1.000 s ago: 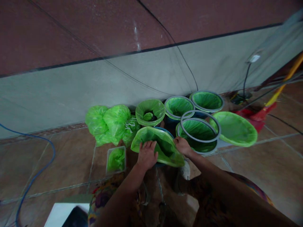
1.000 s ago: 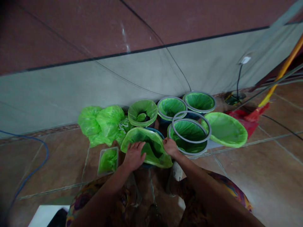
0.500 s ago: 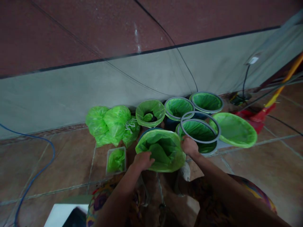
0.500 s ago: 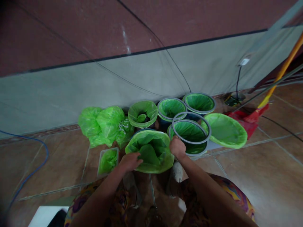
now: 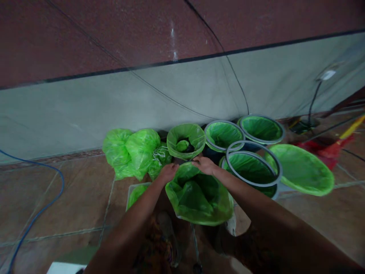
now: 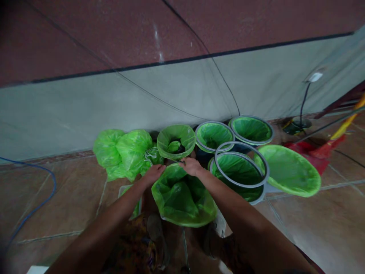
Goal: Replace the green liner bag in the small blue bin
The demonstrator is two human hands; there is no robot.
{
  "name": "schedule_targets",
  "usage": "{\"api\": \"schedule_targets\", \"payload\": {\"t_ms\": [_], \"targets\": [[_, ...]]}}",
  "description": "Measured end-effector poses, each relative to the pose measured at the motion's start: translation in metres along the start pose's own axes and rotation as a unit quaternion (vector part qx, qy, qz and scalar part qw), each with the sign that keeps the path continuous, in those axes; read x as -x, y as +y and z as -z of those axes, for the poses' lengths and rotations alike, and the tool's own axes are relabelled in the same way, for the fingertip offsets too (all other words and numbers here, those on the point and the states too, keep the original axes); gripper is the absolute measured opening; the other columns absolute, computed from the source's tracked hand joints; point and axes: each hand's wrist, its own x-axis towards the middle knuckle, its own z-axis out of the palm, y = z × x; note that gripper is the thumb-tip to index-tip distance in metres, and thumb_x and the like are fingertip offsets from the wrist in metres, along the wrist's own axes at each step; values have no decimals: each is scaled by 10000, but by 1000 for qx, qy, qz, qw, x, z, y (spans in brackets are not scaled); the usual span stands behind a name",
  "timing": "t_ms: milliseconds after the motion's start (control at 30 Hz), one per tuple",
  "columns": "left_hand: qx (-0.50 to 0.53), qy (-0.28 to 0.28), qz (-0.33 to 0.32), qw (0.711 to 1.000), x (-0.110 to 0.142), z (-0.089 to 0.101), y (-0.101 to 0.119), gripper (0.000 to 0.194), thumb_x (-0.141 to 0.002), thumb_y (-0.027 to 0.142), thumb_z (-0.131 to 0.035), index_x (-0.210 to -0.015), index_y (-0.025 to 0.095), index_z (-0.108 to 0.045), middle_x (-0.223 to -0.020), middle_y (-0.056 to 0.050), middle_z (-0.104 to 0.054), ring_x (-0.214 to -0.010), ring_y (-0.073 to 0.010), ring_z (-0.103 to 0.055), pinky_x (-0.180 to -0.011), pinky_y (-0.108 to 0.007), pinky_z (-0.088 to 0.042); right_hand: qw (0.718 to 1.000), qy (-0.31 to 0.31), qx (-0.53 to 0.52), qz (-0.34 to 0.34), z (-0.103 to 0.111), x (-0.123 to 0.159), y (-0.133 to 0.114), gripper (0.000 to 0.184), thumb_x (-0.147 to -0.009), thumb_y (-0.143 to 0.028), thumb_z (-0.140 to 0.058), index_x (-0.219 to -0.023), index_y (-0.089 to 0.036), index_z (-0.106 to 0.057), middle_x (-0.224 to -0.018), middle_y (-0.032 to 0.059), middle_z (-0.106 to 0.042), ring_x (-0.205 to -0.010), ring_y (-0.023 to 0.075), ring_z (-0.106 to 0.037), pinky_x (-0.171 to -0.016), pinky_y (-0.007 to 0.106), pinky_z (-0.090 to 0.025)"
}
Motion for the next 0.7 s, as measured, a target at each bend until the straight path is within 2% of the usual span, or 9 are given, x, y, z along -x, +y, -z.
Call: {"api": "schedule_targets", "payload": {"t_ms": [100, 200, 367, 467, 567, 633, 700], "targets": [[34, -42, -32, 998, -2, -6, -9, 304, -923, 350, -454, -921, 181, -706, -861, -11, -719, -781, -126, -642, -698, -204, -457, 998, -47, -23, 40, -8, -8, 7, 231, -863, -317, -568, -935, -164, -725, -878, 52, -712, -777, 172, -631, -705, 244, -436], [42, -33, -44, 998, -2, -11, -15, 225, -876, 298, -519, -915, 179, -705, -847, -8, -705, -794, -139, -632, -733, -221, -458, 996, -32, -43, 70, -14, -11, 12, 155, -802, -236, -601, -836, -161, -732, -783, 23, -699, -718, 148, -614, -660, 225, -417], [5, 55, -47, 997, 1, -16, -14, 229, -875, 170, -444, -975, 178, -650, -1006, -62, -641, -942, -172, -606, -862, -275, -448, 996, 57, -62, 29, -24, -12, 13, 117, -765, -186, -620, -818, -166, -723, -816, 33, -717, -760, 159, -628, -705, 234, -438], [-10, 90, -57, 994, 1, -20, -11, 251, -883, 143, -403, -990, 180, -628, -1033, -71, -613, -929, -165, -605, -852, -270, -455, 996, 54, -68, 26, -27, -10, 16, 201, -738, -206, -662, -929, -172, -713, -894, 44, -722, -807, 179, -641, -753, 260, -460], [25, 88, -23, 996, -4, -26, -12, 246, -904, 182, -403, -982, 188, -636, -1027, -65, -633, -943, -166, -605, -878, -275, -444, 990, 34, -137, 25, -28, -7, 29, 291, -708, -253, -701, -987, -170, -699, -926, 40, -719, -820, 185, -645, -764, 271, -476], [45, 73, 0, 996, -10, -31, -15, 235, -909, 225, -426, -967, 190, -651, -1000, -59, -660, -945, -170, -610, -879, -277, -438, 980, 20, -197, 18, -28, -6, 40, 207, -733, -287, -668, -886, -155, -712, -832, 30, -714, -752, 174, -638, -714, 259, -481], [55, 59, 10, 997, -17, -37, -19, 232, -907, 266, -450, -937, 188, -666, -950, -55, -683, -906, -171, -620, -848, -274, -441, 970, 25, -241, -9, -28, -8, 50, 201, -756, -320, -627, -796, -143, -714, -740, 25, -698, -677, 160, -619, -651, 245, -472]]}}
